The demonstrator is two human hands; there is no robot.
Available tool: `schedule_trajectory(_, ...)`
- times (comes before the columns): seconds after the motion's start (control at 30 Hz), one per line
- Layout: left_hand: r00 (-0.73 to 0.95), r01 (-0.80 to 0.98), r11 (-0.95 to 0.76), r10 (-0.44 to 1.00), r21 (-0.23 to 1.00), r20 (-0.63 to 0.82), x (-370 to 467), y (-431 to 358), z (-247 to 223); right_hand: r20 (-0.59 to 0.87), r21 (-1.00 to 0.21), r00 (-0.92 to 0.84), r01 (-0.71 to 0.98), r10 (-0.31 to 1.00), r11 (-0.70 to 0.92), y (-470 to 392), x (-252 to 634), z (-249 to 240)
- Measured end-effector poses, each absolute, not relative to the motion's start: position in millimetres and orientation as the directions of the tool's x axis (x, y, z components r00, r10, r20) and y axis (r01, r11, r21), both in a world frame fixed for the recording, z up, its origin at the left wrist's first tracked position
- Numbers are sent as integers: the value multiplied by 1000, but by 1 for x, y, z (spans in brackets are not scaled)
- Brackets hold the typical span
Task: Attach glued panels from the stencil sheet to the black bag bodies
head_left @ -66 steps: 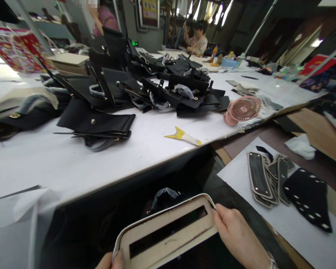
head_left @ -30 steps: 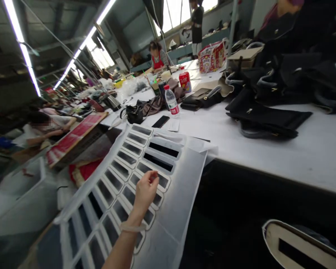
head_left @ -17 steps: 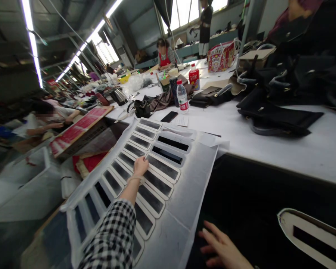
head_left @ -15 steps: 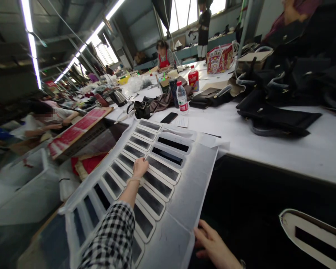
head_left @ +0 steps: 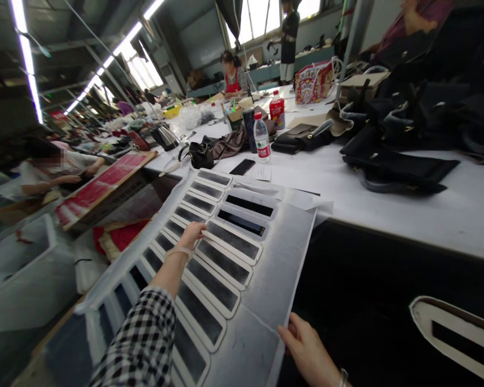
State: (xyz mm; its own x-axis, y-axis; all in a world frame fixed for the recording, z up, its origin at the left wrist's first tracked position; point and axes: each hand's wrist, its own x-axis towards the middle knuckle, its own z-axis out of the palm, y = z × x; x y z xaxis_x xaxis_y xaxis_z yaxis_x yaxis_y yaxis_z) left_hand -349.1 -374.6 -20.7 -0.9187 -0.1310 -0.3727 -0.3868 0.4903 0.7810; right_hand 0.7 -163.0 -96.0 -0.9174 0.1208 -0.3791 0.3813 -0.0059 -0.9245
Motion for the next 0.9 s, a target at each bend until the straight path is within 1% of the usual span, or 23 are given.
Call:
schedule_trajectory(0.07, -898, -423, 404, -73, 811, -433, -338, -373, -21, -379, -924, -915, 382, 136, -3, -164, 1, -96)
schedule_trajectory(0.17, -851, -503, 288, -3, 815, -525, -319, -367, -28, -380, -925, -913, 379, 149, -34, -165, 2, -95)
schedule_trajectory(0.23, -834, -537, 219, 8, 815, -552, -309, -361, -34, -374, -927, -911, 365, 174, -80, -167, 1, -94)
schedule_trajectory(0.33, -839, -543, 115, -33, 832, -544, -300, -355, -37, -372, -927, -904, 351, 213, -129, -173, -4, -94)
schedule_trajectory(0.47, -869, -485, -23, -105, 874, -484, -298, -353, -24, -383, -923, -890, 360, 247, -136, -184, -11, -93)
schedule_trajectory(0.63, -907, -308, -165, -245, 937, -341, -299, -339, -10, -361, -933, -894, 341, 266, -119, -188, -14, -88)
schedule_trajectory(0.7, -912, -233, -193, -297, 953, -283, -297, -330, -8, -344, -939, -899, 325, 272, -112, -187, -15, -88)
schedule_trajectory(0.77, -920, -167, -200, -321, 965, -226, -293, -322, -7, -335, -942, -899, 317, 283, -111, -186, -14, -88)
schedule_trajectory(0.83, -930, -117, -192, -324, 974, -175, -288, -320, -7, -335, -942, -895, 314, 294, -117, -186, -13, -89)
schedule_trajectory(0.9, -935, -112, -182, -313, 977, -166, -282, -322, -7, -337, -941, -890, 314, 306, -123, -186, -12, -91)
